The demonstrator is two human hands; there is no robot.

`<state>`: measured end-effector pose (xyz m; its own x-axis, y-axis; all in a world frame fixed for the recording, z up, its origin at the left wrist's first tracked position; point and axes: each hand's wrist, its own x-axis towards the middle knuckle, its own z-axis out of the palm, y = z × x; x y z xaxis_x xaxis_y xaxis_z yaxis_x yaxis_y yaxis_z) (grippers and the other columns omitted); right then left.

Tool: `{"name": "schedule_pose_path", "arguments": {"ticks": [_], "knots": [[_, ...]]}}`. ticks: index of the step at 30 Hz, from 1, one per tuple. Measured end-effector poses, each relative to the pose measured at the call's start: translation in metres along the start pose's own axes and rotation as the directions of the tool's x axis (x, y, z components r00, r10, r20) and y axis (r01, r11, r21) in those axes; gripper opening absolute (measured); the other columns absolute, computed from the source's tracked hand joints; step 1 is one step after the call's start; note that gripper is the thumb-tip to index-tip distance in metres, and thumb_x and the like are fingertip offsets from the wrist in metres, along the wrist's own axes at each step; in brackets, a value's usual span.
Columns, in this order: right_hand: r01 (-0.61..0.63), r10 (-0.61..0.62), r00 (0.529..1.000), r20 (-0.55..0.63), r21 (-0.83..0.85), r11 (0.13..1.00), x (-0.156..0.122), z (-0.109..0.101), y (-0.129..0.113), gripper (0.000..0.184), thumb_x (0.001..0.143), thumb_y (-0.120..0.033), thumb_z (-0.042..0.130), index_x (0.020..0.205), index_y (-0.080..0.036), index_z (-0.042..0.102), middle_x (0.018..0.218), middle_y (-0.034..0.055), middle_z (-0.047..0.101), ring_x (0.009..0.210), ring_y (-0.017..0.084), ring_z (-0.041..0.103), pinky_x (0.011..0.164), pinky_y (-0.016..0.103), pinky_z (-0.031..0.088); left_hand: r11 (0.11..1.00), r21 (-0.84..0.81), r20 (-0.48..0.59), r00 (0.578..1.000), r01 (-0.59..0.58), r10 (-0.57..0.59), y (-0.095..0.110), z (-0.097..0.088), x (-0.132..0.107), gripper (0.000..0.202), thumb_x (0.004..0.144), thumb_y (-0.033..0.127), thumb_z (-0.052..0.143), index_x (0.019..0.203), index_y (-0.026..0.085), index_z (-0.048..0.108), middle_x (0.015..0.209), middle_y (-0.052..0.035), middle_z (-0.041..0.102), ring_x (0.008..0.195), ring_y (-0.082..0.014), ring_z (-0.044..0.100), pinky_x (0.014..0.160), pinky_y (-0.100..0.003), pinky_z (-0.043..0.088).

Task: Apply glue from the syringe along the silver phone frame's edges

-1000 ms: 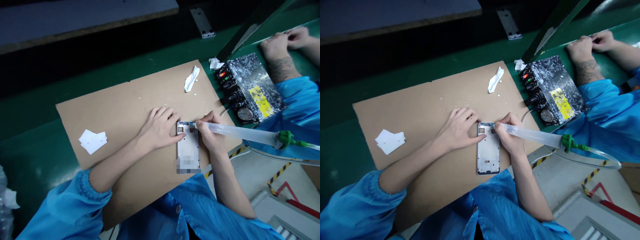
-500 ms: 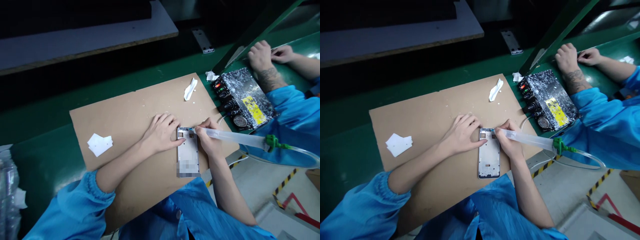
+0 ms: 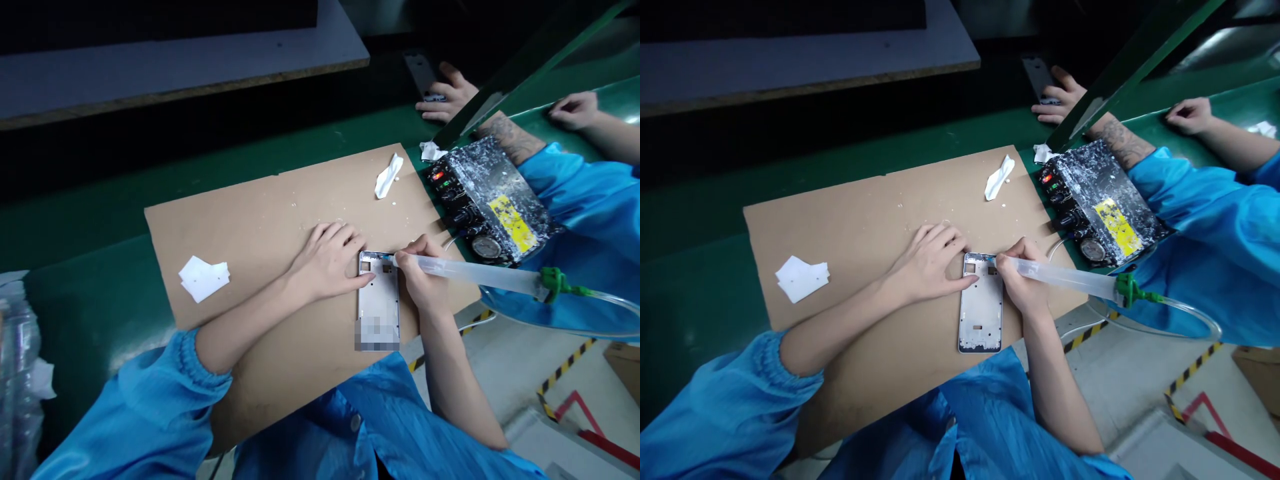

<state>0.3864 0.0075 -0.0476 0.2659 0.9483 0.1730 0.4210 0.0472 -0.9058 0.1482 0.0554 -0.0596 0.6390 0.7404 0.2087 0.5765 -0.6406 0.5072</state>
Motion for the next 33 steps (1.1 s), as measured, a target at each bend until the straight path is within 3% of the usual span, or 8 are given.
{"name": "schedule_pose_path", "arguments": {"ticks": [33], "knots": [[0.041,-0.041,0.999,0.008,0.054,0.998,0.0021,-0.0017,0.0050,0.026,0.085,-0.033,0.080,0.073,-0.029,0.057,0.064,-0.0047,0.057,0.060,0.019,0.047,0.056,0.033,0.036,1.000,0.005,0.028,0.999,0.019,-0.019,0.0033,-0.0012,0.0034,0.047,0.107,0.062,0.076,0.127,0.020,0.074,0.134,-0.0141,0.077,0.132,-0.0356,0.068,0.121,-0.052,0.045]]}}
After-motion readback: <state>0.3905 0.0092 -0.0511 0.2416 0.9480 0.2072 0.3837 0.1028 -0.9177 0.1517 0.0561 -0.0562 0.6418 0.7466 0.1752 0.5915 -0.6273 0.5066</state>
